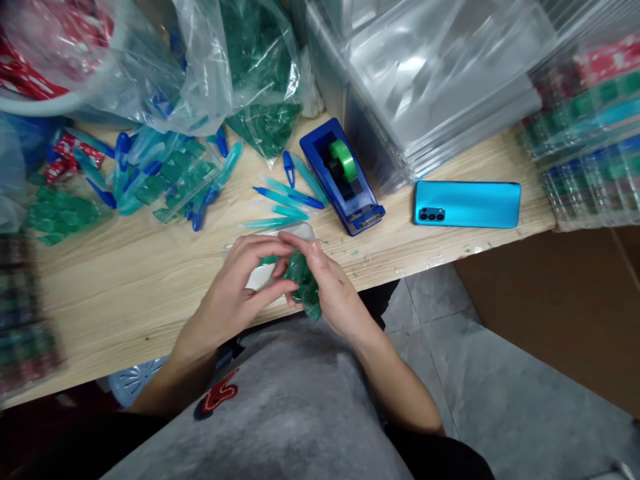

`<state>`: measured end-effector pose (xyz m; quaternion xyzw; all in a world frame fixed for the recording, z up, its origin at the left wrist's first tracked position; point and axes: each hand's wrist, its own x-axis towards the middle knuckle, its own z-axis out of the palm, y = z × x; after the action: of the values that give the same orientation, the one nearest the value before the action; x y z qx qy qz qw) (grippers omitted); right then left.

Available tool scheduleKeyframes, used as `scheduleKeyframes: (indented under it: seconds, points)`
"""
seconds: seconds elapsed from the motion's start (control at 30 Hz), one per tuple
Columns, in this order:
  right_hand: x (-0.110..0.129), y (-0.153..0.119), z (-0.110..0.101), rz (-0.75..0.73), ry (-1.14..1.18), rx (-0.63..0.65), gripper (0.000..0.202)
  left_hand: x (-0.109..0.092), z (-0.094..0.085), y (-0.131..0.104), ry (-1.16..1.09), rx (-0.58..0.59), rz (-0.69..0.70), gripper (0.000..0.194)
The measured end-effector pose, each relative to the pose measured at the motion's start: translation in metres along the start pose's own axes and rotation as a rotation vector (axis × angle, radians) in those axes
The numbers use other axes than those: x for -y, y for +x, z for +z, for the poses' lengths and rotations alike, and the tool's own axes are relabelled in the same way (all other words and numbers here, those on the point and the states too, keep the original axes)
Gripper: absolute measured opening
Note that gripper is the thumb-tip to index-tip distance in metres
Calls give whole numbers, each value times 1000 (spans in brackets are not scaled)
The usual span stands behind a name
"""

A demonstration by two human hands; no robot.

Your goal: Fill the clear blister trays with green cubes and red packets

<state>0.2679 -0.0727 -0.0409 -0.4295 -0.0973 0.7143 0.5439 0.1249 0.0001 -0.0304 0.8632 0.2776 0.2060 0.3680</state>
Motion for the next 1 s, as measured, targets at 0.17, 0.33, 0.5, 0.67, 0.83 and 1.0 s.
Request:
scheduleKeyframes:
  seconds: [0.17, 0.33, 0.5, 0.67, 0.83, 1.0]
  points:
    - [4, 1, 3, -9, 44, 66, 37, -3, 1, -2, -2, -86, 2, 16]
    - [7, 9, 4, 106, 297, 17, 30, -12, -7, -7, 23, -175, 11, 15]
    - [11, 16, 11, 177, 477, -118, 31, -19, -3, -8, 245, -42, 84, 30]
    - [11, 16, 13, 218, 515, -157, 35, -11, 5, -6, 262, -4, 33, 23]
    - [4, 15, 7, 185, 473, -61, 20, -1, 2, -7, -145, -93, -119, 9]
    - [-2, 9, 6, 57, 295, -20, 25, 2, -5, -9, -567, -178, -379, 23]
